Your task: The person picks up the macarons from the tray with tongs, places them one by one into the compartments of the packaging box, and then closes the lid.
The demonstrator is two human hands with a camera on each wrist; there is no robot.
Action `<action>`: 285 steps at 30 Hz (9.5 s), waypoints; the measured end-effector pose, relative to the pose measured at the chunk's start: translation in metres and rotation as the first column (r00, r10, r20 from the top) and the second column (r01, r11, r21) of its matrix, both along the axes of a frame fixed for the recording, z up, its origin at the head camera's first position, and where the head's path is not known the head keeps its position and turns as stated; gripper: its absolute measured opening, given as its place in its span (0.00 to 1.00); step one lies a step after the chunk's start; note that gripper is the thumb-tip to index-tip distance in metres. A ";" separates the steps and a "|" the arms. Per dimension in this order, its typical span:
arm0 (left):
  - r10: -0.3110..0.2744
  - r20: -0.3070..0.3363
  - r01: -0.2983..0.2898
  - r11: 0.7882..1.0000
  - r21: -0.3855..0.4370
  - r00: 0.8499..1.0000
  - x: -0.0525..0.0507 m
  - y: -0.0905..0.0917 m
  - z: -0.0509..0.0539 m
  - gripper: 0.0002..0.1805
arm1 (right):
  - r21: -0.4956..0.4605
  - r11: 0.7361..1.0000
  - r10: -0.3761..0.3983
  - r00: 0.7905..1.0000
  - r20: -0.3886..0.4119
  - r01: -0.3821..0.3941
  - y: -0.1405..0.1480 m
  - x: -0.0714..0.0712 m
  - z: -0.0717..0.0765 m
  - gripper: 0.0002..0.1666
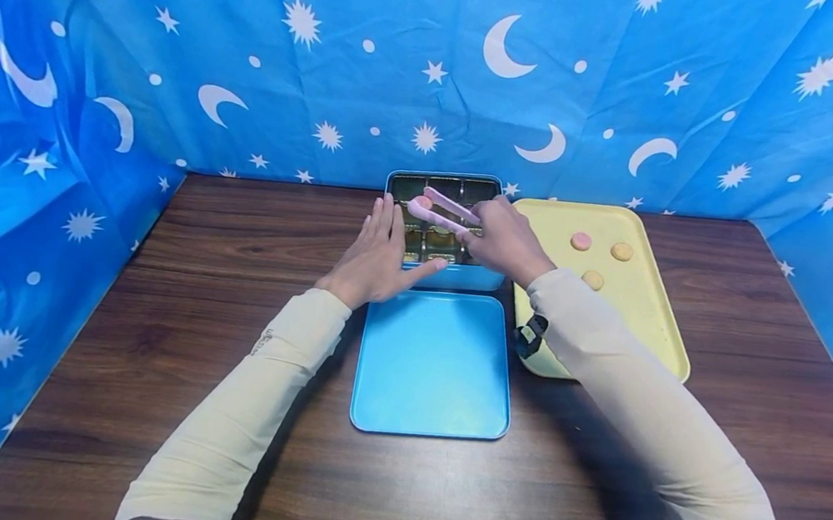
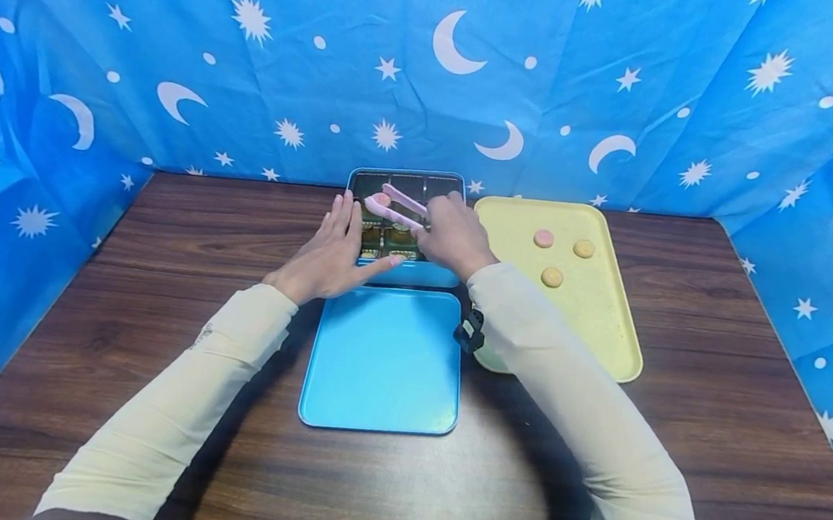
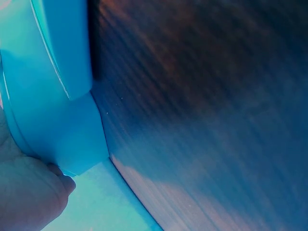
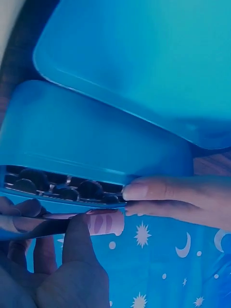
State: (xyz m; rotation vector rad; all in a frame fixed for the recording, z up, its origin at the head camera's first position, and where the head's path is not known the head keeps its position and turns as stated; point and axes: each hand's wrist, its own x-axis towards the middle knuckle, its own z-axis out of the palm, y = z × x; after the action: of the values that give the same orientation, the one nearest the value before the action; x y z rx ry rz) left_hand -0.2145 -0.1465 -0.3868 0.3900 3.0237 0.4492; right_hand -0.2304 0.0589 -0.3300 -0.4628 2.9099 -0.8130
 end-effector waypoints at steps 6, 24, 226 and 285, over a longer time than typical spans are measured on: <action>-0.006 -0.004 0.006 1.000 0.008 1.000 0.000 0.000 0.000 0.64 | -0.021 1.000 0.004 1.000 0.026 -0.004 -0.006 0.001 -0.002 0.20; -0.001 0.013 0.001 1.000 0.009 1.000 0.000 0.001 0.000 0.65 | -0.035 0.999 -0.011 1.000 0.027 0.012 0.015 -0.001 0.006 0.18; -0.007 0.027 0.006 1.000 0.030 1.000 0.000 -0.001 0.001 0.66 | -0.021 0.994 -0.107 0.990 -0.093 0.106 0.170 0.035 -0.020 0.19; 0.016 0.029 -0.017 1.000 0.022 0.999 0.000 0.001 0.001 0.66 | -0.074 0.991 -0.116 0.993 -0.009 0.115 0.060 -0.021 0.005 0.18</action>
State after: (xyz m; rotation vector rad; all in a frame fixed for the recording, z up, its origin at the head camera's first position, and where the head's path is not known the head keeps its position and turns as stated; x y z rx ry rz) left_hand -0.2148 -0.1457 -0.3862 0.3571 2.9990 0.4857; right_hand -0.2510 0.1188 -0.3248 -0.3086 2.9509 -0.9382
